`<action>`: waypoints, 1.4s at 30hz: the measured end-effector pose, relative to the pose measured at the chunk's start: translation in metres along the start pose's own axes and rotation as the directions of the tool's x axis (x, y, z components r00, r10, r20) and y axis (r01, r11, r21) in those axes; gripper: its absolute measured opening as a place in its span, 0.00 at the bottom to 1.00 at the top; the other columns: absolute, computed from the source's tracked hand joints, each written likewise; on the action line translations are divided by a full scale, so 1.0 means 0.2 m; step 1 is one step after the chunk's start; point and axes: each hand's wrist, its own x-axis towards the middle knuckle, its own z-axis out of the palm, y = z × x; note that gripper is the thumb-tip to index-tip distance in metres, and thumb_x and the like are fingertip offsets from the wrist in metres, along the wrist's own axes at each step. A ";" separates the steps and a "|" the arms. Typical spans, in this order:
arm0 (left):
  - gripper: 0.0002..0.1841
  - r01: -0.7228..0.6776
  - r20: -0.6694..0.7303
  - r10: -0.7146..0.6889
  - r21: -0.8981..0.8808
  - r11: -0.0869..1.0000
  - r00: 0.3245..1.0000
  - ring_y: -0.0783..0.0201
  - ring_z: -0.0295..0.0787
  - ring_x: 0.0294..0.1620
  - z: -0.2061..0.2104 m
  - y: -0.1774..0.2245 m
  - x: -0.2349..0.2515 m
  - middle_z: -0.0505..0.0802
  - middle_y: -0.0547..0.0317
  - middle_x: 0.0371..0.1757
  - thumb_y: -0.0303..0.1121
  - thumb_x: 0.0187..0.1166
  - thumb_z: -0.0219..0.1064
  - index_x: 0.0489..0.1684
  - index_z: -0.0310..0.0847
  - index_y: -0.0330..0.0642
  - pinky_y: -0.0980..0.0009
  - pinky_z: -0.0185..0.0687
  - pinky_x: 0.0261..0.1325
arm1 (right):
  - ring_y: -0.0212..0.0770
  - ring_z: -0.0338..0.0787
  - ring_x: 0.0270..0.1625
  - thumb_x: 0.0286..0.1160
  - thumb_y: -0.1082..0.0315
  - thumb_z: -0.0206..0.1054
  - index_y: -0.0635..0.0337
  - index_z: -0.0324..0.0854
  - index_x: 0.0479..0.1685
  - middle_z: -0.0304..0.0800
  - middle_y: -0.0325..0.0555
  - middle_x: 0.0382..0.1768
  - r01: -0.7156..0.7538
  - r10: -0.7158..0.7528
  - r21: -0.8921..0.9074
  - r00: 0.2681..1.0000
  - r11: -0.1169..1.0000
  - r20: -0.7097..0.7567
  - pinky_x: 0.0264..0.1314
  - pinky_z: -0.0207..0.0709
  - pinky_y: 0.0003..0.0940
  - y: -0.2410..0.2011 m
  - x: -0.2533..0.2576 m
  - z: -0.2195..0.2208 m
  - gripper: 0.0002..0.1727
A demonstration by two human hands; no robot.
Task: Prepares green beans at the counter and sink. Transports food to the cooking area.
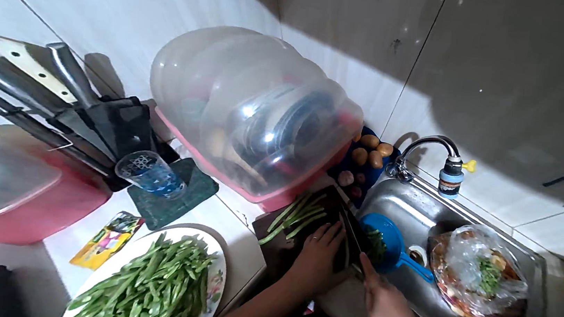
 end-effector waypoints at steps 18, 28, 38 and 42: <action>0.52 -0.007 0.001 0.007 0.030 1.000 1.000 0.62 0.63 0.88 0.03 -0.02 0.04 0.66 0.78 0.91 0.85 0.52 0.64 0.84 0.68 0.76 0.48 0.68 0.80 | 0.39 0.93 0.41 0.89 0.48 0.46 0.17 0.49 0.93 0.90 0.38 0.54 0.022 -0.022 -0.066 1.000 0.998 0.006 0.39 0.91 0.48 0.12 -0.16 0.04 0.32; 0.51 -0.014 -0.020 0.014 0.012 1.000 1.000 0.63 0.64 0.87 0.03 -0.03 0.03 0.70 0.80 0.89 0.84 0.54 0.64 0.85 0.68 0.75 0.47 0.68 0.80 | 0.37 0.93 0.45 0.90 0.48 0.47 0.19 0.52 0.92 0.90 0.35 0.56 0.089 -0.088 -0.050 0.996 0.995 0.030 0.43 0.91 0.46 0.15 -0.15 -0.06 0.31; 0.47 -0.014 -0.013 0.014 -0.011 1.000 1.000 0.63 0.63 0.88 0.01 -0.02 0.03 0.71 0.83 0.88 0.83 0.54 0.65 0.80 0.72 0.78 0.46 0.68 0.80 | 0.40 0.92 0.39 0.84 0.53 0.55 0.14 0.43 0.93 0.89 0.41 0.54 0.022 -0.028 -0.149 0.999 0.989 -0.037 0.35 0.90 0.47 0.02 -0.02 0.08 0.39; 0.47 -0.017 -0.017 0.017 -0.008 1.000 1.000 0.63 0.63 0.88 0.02 -0.03 0.03 0.71 0.83 0.88 0.83 0.54 0.65 0.81 0.72 0.77 0.46 0.68 0.79 | 0.42 0.92 0.38 0.84 0.54 0.55 0.11 0.42 0.92 0.88 0.42 0.51 0.003 -0.011 -0.125 0.998 0.992 -0.067 0.34 0.89 0.48 -0.10 0.13 0.07 0.39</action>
